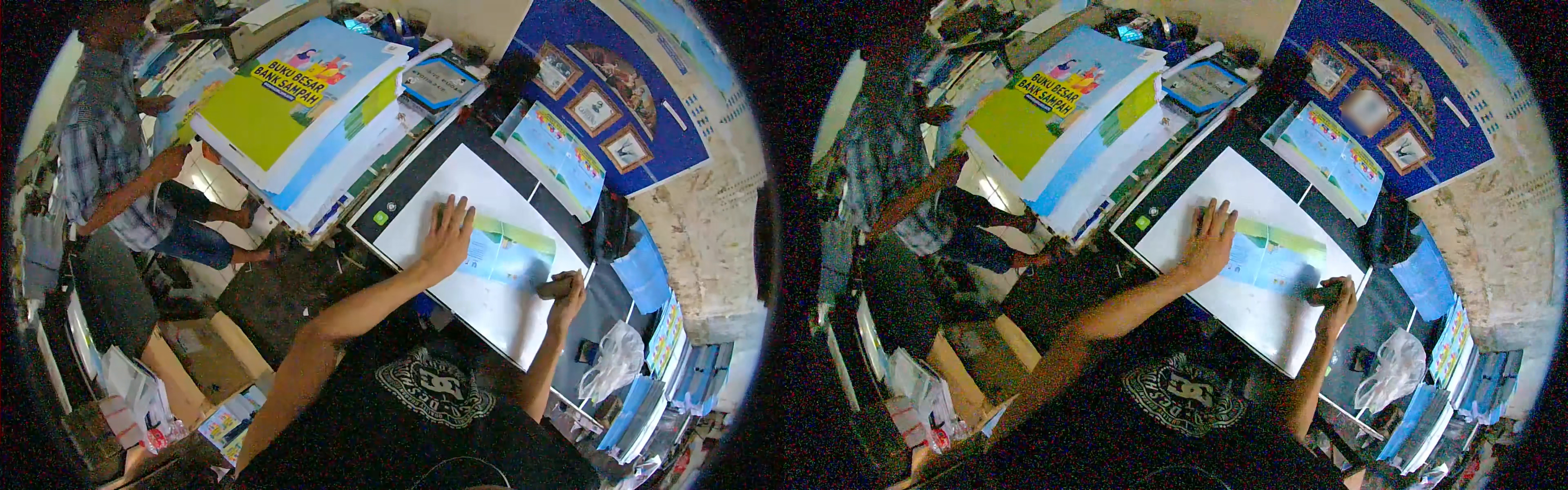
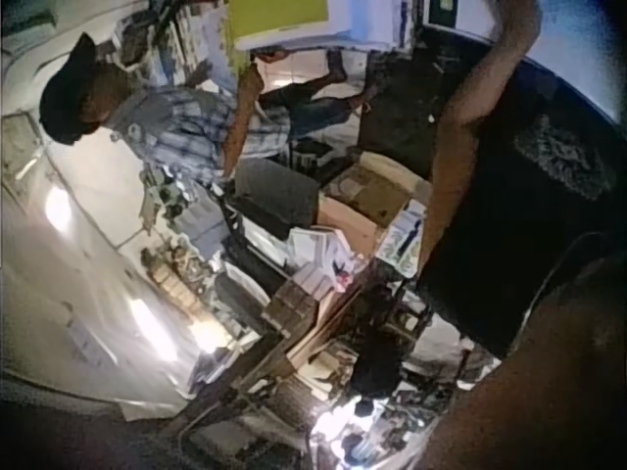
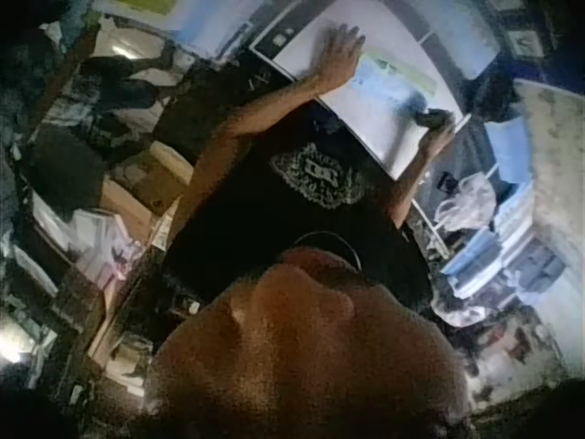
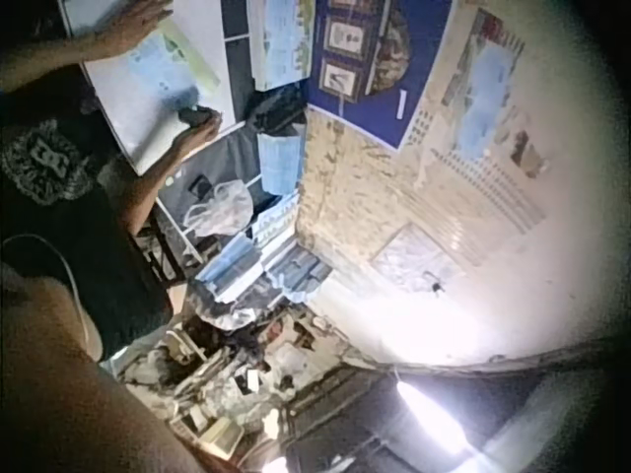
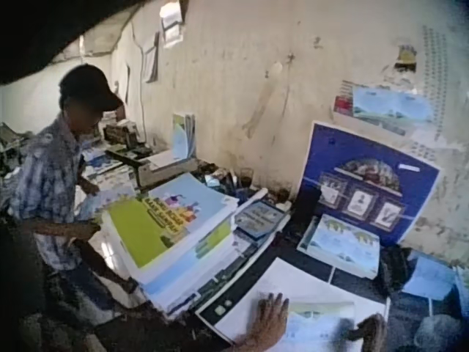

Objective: The person folds printed covers and paper sheets by hand, creases the folds using a wooden tool, and folds and stacks booklets on the table.

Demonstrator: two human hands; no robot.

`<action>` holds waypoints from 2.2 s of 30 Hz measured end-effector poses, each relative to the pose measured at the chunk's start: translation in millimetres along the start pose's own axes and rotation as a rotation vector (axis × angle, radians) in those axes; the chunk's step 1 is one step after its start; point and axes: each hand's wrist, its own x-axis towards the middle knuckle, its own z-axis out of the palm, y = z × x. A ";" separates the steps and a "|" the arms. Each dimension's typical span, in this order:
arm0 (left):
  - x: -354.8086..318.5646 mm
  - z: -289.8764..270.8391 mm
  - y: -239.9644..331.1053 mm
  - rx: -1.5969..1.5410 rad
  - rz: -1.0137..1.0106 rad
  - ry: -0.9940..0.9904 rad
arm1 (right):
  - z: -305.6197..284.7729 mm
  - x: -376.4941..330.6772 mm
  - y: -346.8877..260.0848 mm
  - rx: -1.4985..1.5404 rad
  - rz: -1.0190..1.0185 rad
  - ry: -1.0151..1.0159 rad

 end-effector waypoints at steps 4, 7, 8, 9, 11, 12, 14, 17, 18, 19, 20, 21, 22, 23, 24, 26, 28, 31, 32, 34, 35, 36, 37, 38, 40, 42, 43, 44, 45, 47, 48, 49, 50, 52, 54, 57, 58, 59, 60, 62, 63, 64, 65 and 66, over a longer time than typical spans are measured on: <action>-3.1 -17.1 -5.7 0.067 0.013 -0.046 | 39.7 -19.2 -42.7 0.335 -0.249 0.134; -0.3 -9.5 0.6 0.101 -0.020 -0.090 | 81.7 -49.8 -90.2 0.454 -0.519 -0.338; -2.4 -6.0 2.0 0.130 -0.003 -0.079 | 101.5 -58.4 -84.9 0.139 -0.685 -0.300; -5.4 0.2 2.0 0.158 0.017 -0.071 | 119.2 -65.1 -72.2 -0.180 -0.841 -0.247; -7.5 15.1 1.0 0.098 0.014 -0.077 | 138.0 -60.9 12.6 -0.151 -0.543 -0.243; -3.7 7.4 8.3 0.066 0.028 -0.136 | 139.1 -55.7 41.0 -0.087 -0.420 -0.235; -13.8 8.0 1.2 0.110 0.002 -0.094 | 139.0 -53.1 31.2 0.032 -0.331 -0.314; -7.0 -2.4 4.8 0.125 0.010 -0.029 | 95.4 -38.1 58.0 0.047 -0.440 -0.088; -6.4 -0.4 6.2 0.073 -0.002 0.041 | 64.9 -29.9 67.5 0.111 -0.402 -0.150; -3.7 -3.0 5.9 0.083 0.001 0.048 | 43.3 -24.2 67.7 0.151 -0.391 -0.101; -3.3 -6.8 6.5 0.102 0.000 0.016 | 25.5 -17.6 69.8 0.197 -0.377 -0.059; -5.1 -7.5 6.9 0.121 -0.007 -0.010 | 22.4 -20.6 51.3 -0.029 -0.378 0.005; -5.0 -0.9 3.3 0.123 -0.028 0.063 | 24.1 -20.6 52.8 0.014 -0.321 0.056; -4.8 -2.5 7.2 0.118 -0.024 0.066 | 12.3 -21.9 58.8 0.026 -0.295 0.090; -4.3 -7.5 6.2 0.138 -0.007 0.021 | 5.7 -20.7 65.9 0.048 -0.268 0.123; 0.4 -13.6 4.9 0.176 0.026 -0.004 | -6.3 -1.8 84.0 0.106 -0.301 -0.020; -5.9 -8.3 2.7 0.169 -0.028 -0.010 | 32.7 -21.2 3.7 0.286 -0.293 -0.068; -1.9 -21.1 9.3 0.094 -0.011 -0.059 | 50.0 -25.5 -30.2 0.279 -0.476 -0.144; -3.8 -20.0 12.1 0.094 -0.006 -0.063 | 77.3 -37.9 -52.8 0.318 -0.533 -0.082; -2.2 -12.8 7.8 0.194 -0.030 -0.004 | 99.7 -40.7 -56.0 0.231 -0.634 -0.109; -1.1 -5.5 4.7 0.195 -0.031 0.005 | 113.8 -38.2 -23.6 0.175 -0.607 -0.187; -1.4 6.0 1.8 0.180 -0.019 0.052 | 125.3 -37.4 8.1 0.107 -0.579 -0.253; -2.3 12.1 -0.6 0.172 -0.017 0.099 | 132.0 -38.1 24.5 0.113 -0.529 -0.294; -4.5 8.9 1.6 0.170 -0.017 0.095 | 137.3 -39.0 42.5 0.118 -0.476 -0.329; -5.2 -4.4 7.3 0.203 0.003 0.036 | 138.5 -44.9 39.2 0.256 -0.349 -0.345; -6.8 -6.9 9.5 0.192 -0.017 0.026 | 119.8 -36.2 39.7 0.220 -0.377 -0.351; -6.4 -6.6 11.3 0.181 -0.033 0.022 | 109.4 -30.5 38.1 0.184 -0.412 -0.355; -7.3 -4.9 14.4 0.170 -0.020 0.005 | 99.3 -36.2 23.7 0.185 -0.476 -0.240; -9.8 -4.0 16.7 0.173 -0.012 0.040 | 87.1 -38.3 6.3 0.419 -0.301 -0.239; -16.3 -2.0 24.5 0.133 0.015 0.035 | 70.2 -47.1 -4.0 0.492 -0.225 -0.020; -14.0 -2.3 23.3 0.148 0.015 -0.002 | 67.4 -46.1 -1.8 0.331 -0.325 -0.033; -9.4 -0.6 22.4 0.156 0.024 -0.045 | 63.1 -40.8 9.7 0.193 -0.350 -0.055; -7.5 13.3 17.2 0.120 -0.017 -0.050 | 68.0 -36.9 19.8 0.088 -0.347 -0.095; -2.1 28.2 14.7 0.554 -0.063 -0.042 | 79.7 -15.6 25.4 0.007 -0.305 -0.202; 21.3 -12.9 33.1 0.282 0.067 0.049 | 76.5 -14.6 44.3 -0.022 -0.197 -0.196; 36.9 -14.5 60.7 0.021 0.128 -0.009 | 81.3 -12.2 16.6 -0.002 -0.217 -0.224; 31.1 -1.0 59.2 -0.020 0.152 -0.030 | 81.7 -12.8 3.5 0.002 -0.228 -0.244; 24.0 18.1 53.5 0.034 0.167 -0.050 | 81.0 -9.5 -10.1 -0.058 -0.360 -0.185; 23.8 27.7 55.1 0.092 0.185 -0.070 | 72.4 -10.5 -24.9 -0.016 -0.371 -0.170; 23.0 39.2 61.0 0.069 0.158 -0.105 | 53.1 -12.0 -44.9 0.184 -0.368 -0.144; 16.9 33.7 67.0 0.066 0.122 -0.154 | 48.5 -18.6 -57.8 0.305 -0.400 -0.138; 16.9 27.8 67.2 0.079 0.147 -0.183 | 52.1 -23.2 -62.8 0.429 -0.398 -0.173; 15.6 25.6 69.0 0.071 0.149 -0.183 | 55.2 -24.0 -68.1 0.553 -0.405 -0.214; 18.0 26.3 71.7 0.054 0.134 -0.182 | 52.2 -21.5 -48.7 0.338 -0.434 -0.220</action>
